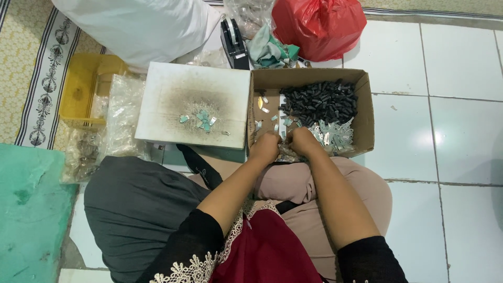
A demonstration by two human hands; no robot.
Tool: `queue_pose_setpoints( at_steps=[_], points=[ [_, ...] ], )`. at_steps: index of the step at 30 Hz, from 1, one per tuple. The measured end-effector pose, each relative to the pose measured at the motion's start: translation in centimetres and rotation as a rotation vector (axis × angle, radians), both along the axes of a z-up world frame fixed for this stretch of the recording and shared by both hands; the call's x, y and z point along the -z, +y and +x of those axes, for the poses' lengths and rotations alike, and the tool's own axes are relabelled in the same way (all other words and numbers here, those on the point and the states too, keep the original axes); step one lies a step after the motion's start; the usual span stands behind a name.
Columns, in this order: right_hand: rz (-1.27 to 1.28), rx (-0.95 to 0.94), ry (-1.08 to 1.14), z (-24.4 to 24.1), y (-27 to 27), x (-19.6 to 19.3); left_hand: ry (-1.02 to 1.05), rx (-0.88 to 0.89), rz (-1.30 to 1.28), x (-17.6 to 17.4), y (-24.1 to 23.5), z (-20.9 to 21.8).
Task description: Sorting small silver decorative ornaments from a board into a cardboard box
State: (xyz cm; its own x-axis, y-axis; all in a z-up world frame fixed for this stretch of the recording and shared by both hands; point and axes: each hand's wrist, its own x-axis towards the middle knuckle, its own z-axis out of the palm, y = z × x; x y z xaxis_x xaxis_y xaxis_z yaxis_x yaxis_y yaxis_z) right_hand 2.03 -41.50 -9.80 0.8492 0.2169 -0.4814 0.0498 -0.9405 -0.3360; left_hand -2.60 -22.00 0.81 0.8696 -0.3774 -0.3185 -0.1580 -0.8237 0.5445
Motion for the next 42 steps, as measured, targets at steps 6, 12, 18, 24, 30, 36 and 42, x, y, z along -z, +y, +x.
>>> queue_pose_setpoints(
  at_steps=[6, 12, 18, 24, 30, 36, 42],
  points=[
    [0.055, 0.149, -0.068, 0.5, 0.7, -1.2, -0.136, -0.076, -0.111, 5.2, -0.4, 1.1],
    [0.428, 0.498, -0.087, -0.6, 1.0, -4.7, -0.230, -0.276, -0.257, 9.1, -0.6, 2.5],
    [1.035, 0.887, 0.067, 0.8, -0.6, -1.8, -0.153, -0.405, -0.494, 6.4, 0.2, 2.1],
    [1.107, 0.887, 0.143, 0.4, 0.1, -2.8, -0.110, -0.438, -0.598, 9.4, -0.4, 3.4],
    [1.098, 0.838, 0.193, 0.9, -0.6, -1.0, -0.038, -0.454, -0.653, 9.6, -0.5, 3.3],
    [1.108, 0.842, 0.175, 0.5, -0.1, -2.2, 0.008, -0.448, -0.677, 9.0, 0.0, 3.6],
    [1.064, 0.811, 0.099, 0.1, 0.2, -2.1, -0.016, -0.440, -0.708, 6.7, 0.1, 2.7]
  ],
)
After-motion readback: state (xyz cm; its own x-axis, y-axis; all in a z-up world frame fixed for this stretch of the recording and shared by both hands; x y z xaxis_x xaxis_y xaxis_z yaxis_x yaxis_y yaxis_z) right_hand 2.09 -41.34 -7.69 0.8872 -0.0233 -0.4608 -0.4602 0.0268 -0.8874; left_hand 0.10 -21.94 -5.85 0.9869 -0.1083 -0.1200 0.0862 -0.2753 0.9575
